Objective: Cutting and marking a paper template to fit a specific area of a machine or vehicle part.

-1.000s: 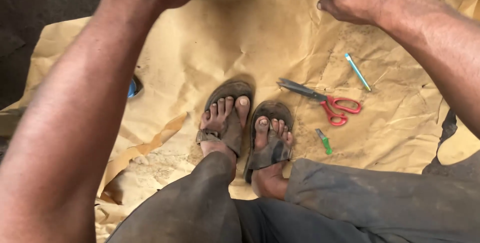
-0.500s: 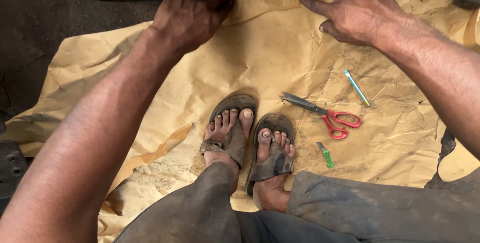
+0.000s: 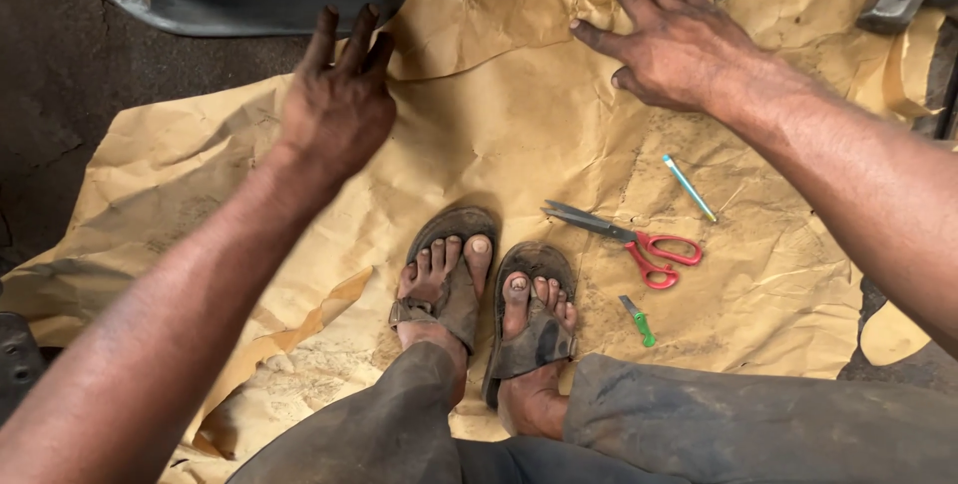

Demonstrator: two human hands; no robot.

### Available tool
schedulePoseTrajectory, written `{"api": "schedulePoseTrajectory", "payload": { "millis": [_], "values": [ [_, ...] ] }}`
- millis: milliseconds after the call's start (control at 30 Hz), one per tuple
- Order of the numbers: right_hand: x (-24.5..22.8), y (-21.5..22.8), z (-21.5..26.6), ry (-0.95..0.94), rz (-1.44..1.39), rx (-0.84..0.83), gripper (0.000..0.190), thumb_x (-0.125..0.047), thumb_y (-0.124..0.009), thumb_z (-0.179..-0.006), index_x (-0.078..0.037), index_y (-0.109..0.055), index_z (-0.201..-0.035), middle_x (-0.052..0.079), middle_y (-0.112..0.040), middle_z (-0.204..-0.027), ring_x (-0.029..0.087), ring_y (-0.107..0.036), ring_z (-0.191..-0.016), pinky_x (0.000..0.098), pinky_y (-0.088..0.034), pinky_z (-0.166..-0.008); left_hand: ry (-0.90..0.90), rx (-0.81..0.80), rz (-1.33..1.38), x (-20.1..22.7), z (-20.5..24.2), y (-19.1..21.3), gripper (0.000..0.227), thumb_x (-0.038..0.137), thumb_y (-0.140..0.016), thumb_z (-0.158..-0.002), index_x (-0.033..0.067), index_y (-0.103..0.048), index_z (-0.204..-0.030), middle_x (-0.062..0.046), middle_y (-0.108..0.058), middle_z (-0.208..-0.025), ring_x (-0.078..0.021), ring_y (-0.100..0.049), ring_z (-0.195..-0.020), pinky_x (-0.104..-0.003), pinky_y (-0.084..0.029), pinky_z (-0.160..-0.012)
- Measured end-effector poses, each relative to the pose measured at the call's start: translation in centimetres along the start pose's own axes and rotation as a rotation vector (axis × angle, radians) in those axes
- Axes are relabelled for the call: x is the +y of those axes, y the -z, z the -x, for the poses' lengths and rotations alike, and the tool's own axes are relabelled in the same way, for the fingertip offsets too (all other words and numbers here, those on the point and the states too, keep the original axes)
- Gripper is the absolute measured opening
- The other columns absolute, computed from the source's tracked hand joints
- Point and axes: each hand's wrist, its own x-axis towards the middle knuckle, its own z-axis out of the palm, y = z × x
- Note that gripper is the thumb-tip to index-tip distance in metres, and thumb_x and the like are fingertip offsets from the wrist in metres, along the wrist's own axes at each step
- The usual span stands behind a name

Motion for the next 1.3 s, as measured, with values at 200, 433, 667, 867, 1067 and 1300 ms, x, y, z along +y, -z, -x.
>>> {"api": "schedulePoseTrajectory", "payload": {
  "millis": [200, 433, 667, 867, 1067, 1300],
  "values": [
    [-0.5, 0.4, 0.0, 0.0, 0.014, -0.018, 0.074, -0.033, -0.076, -0.084, -0.03, -0.05, -0.154, 0.023, -0.036, -0.158, 0.039, -0.035, -0.147, 0.0531, -0.037, -0.115, 0.114, 0.385, 0.138, 5.8, -4.5, -2.6, 0.029, 0.008, -0.063, -0.097, -0.0019, -0.071, -0.123, -0.028, -0.041, -0.156, -0.045, -0.028, -0.153, -0.064, -0.022, -0.125],
    [-0.3, -0.2, 0.0, 0.004, 0.024, 0.02, 0.077, -0.034, -0.076, -0.082, -0.028, -0.049, -0.154, 0.024, -0.037, -0.156, 0.04, -0.036, -0.145, 0.0545, -0.038, -0.112, 0.017, 0.465, 0.369, 9.2, -7.4, -2.1, 0.086, 0.06, -0.042, -0.097, 0.0055, -0.022, -0.16, -0.01, -0.015, -0.17, -0.0294, -0.012, -0.157, -0.049, -0.014, -0.127],
    [-0.4, 0.0, 0.1, -0.003, -0.032, 0.034, 0.079, -0.032, -0.075, -0.083, -0.031, -0.047, -0.156, 0.021, -0.037, -0.16, 0.039, -0.036, -0.148, 0.053, -0.039, -0.115, 0.092, 0.516, 0.518, 8.3, -4.2, -6.8, 0.096, 0.067, -0.041, -0.097, 0.0054, -0.014, -0.165, -0.009, -0.013, -0.173, -0.0243, -0.014, -0.159, -0.047, -0.012, -0.13],
    [-0.5, -0.4, 0.0, -0.023, 0.024, 0.016, 0.079, -0.035, -0.076, -0.082, -0.032, -0.046, -0.155, 0.021, -0.034, -0.159, 0.038, -0.035, -0.148, 0.0537, -0.039, -0.114, 0.188, 0.39, 0.478, 6.4, -2.5, -8.4, 0.096, 0.071, -0.034, -0.094, 0.0063, -0.011, -0.161, -0.012, -0.012, -0.17, -0.0282, -0.009, -0.155, -0.049, -0.01, -0.125],
    [-0.5, -0.2, 0.2, -0.028, 0.006, 0.013, 0.077, -0.035, -0.075, -0.083, -0.032, -0.046, -0.155, 0.021, -0.033, -0.16, 0.038, -0.033, -0.149, 0.0536, -0.037, -0.116, 0.19, 0.369, 0.341, 2.9, -1.3, -10.2, 0.093, 0.07, -0.031, -0.098, 0.0005, -0.023, -0.159, -0.02, -0.023, -0.166, -0.0363, -0.018, -0.154, -0.053, -0.012, -0.124],
    [-0.4, 0.1, 0.3, -0.054, -0.059, 0.011, 0.074, -0.034, -0.074, -0.084, -0.03, -0.048, -0.153, 0.024, -0.032, -0.16, 0.04, -0.03, -0.148, 0.0556, -0.033, -0.115, 0.312, 0.463, 0.336, 1.1, 1.2, -8.6, 0.088, 0.068, -0.042, -0.102, -0.006, -0.045, -0.149, -0.023, -0.042, -0.159, -0.0372, -0.032, -0.152, -0.056, -0.027, -0.123]
  ]
}}
